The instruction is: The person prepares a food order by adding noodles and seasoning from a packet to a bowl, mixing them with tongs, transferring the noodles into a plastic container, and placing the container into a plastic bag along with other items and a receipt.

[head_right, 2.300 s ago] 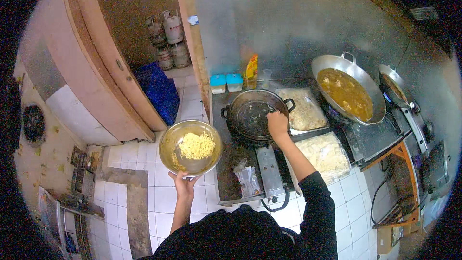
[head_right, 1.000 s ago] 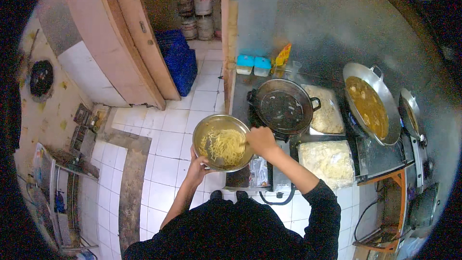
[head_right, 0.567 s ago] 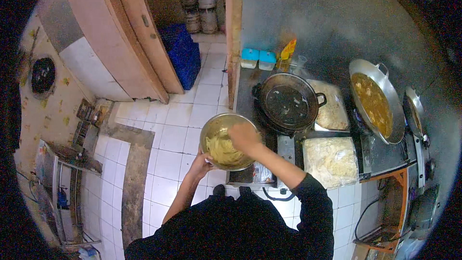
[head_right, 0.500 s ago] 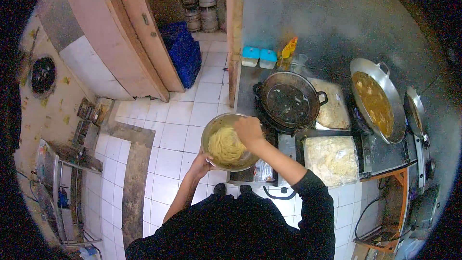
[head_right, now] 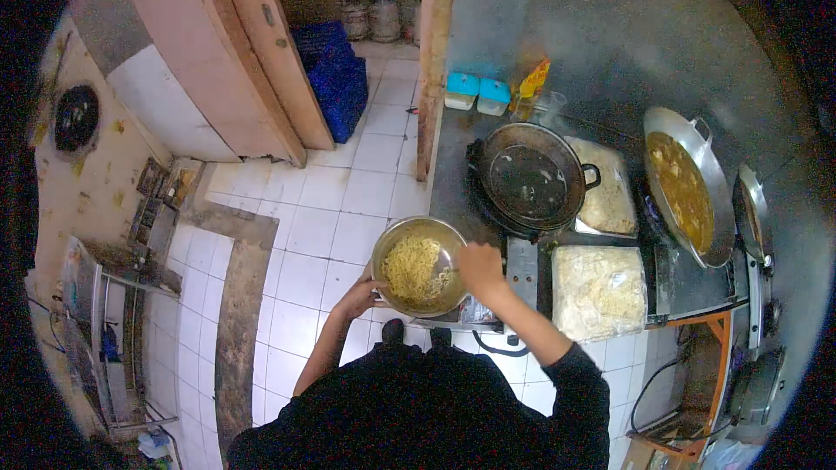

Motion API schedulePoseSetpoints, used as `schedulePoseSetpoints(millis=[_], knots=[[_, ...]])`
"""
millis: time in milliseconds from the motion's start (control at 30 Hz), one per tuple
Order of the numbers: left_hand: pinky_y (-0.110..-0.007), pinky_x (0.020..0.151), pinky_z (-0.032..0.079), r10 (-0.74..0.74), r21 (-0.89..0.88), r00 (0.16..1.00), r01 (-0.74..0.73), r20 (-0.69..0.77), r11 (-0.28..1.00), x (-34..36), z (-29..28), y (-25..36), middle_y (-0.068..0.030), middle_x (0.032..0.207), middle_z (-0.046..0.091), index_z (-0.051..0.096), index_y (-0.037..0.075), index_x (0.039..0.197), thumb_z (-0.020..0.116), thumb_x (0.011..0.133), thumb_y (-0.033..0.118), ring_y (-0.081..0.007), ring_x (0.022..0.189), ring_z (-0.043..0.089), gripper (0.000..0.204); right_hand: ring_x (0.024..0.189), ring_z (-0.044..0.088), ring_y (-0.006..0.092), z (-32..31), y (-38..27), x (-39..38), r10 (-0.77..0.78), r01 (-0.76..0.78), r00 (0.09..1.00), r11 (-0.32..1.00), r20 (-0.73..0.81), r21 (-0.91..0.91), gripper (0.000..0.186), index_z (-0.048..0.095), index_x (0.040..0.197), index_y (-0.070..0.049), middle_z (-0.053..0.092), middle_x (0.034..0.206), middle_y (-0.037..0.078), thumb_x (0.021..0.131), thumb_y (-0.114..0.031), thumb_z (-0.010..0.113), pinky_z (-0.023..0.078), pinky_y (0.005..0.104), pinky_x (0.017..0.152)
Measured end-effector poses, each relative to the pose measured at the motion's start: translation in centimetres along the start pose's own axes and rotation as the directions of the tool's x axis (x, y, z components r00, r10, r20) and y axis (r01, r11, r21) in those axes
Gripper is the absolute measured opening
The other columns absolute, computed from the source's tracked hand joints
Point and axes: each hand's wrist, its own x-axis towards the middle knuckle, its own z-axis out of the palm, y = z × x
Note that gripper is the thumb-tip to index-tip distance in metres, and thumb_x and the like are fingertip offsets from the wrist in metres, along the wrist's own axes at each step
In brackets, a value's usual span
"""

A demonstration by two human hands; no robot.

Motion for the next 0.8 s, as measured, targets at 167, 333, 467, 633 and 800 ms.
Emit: schedulePoseSetpoints(millis=[167, 333, 467, 633, 800], knots=[[-0.041, 0.068, 0.056, 0.031, 0.26, 0.999, -0.028, -0.01, 0.965, -2.1, 1.6, 1.9, -0.0202, 0.114, 0.049, 0.008, 0.02, 0.14, 0.055, 0.077, 0.009, -0.0307, 0.091, 0.059, 0.079, 0.066, 0.063, 0.0312, 4.5, -2.9, -1.8, 0.285, -0.284, 0.958, 0.91, 0.041, 0.302, 0.011, 0.064, 0.074, -0.008, 0.063, 0.075, 0.016, 0.071, -0.017, 0.059, 0.051, 0.042, 0.059], [-0.036, 0.065, 0.056, 0.091, 0.28, 0.996, -0.086, -0.003, 0.956, -3.1, 1.9, 2.5, -0.0217, 0.102, 0.055, 0.01, 0.019, 0.14, 0.056, 0.078, 0.01, -0.0284, 0.08, 0.063, 0.078, 0.068, 0.062, 0.0352, 6.3, -0.7, -0.5, 0.357, -0.349, 0.934, 0.892, 0.025, 0.286, 0.018, 0.065, 0.076, -0.004, 0.062, 0.076, 0.018, 0.067, -0.02, 0.061, 0.051, 0.0431, 0.063], [-0.036, 0.063, 0.056, 0.155, 0.261, 0.987, -0.158, 0.032, 0.952, -2.2, 2.2, 2.1, -0.0223, 0.1, 0.056, 0.013, 0.018, 0.14, 0.058, 0.077, 0.011, -0.0272, 0.078, 0.063, 0.078, 0.072, 0.062, 0.0351, 5.6, 1.8, 3.5, 0.211, -0.217, 0.976, 0.945, 0.048, 0.244, 0.025, 0.065, 0.075, -0.004, 0.062, 0.075, 0.02, 0.063, -0.026, 0.063, 0.05, 0.0424, 0.066], [-0.041, 0.065, 0.057, 0.136, 0.239, 0.99, -0.142, 0.041, 0.96, -2.0, 2.7, 2.8, -0.0224, 0.102, 0.054, 0.013, 0.019, 0.14, 0.055, 0.078, 0.005, -0.0305, 0.08, 0.062, 0.076, 0.072, 0.064, 0.0288, 5.0, 4.1, 5.4, 0.031, -0.25, 0.878, 0.881, 0.478, 0.402, 0.021, 0.068, 0.073, -0.009, 0.062, 0.068, 0.019, 0.06, -0.026, 0.065, 0.049, 0.0386, 0.068], [-0.042, 0.067, 0.056, 0.083, 0.255, 0.997, -0.08, 0.0, 0.964, -2.3, 1.2, 2.0, -0.0222, 0.107, 0.053, 0.014, 0.02, 0.14, 0.055, 0.08, 0.007, -0.0325, 0.083, 0.061, 0.074, 0.072, 0.062, 0.0349, 4.5, 3.6, -0.1, 0.15, -0.191, 0.98, 0.895, 0.132, 0.404, 0.022, 0.068, 0.08, -0.01, 0.063, 0.074, 0.018, 0.062, -0.022, 0.065, 0.05, 0.0403, 0.068]])
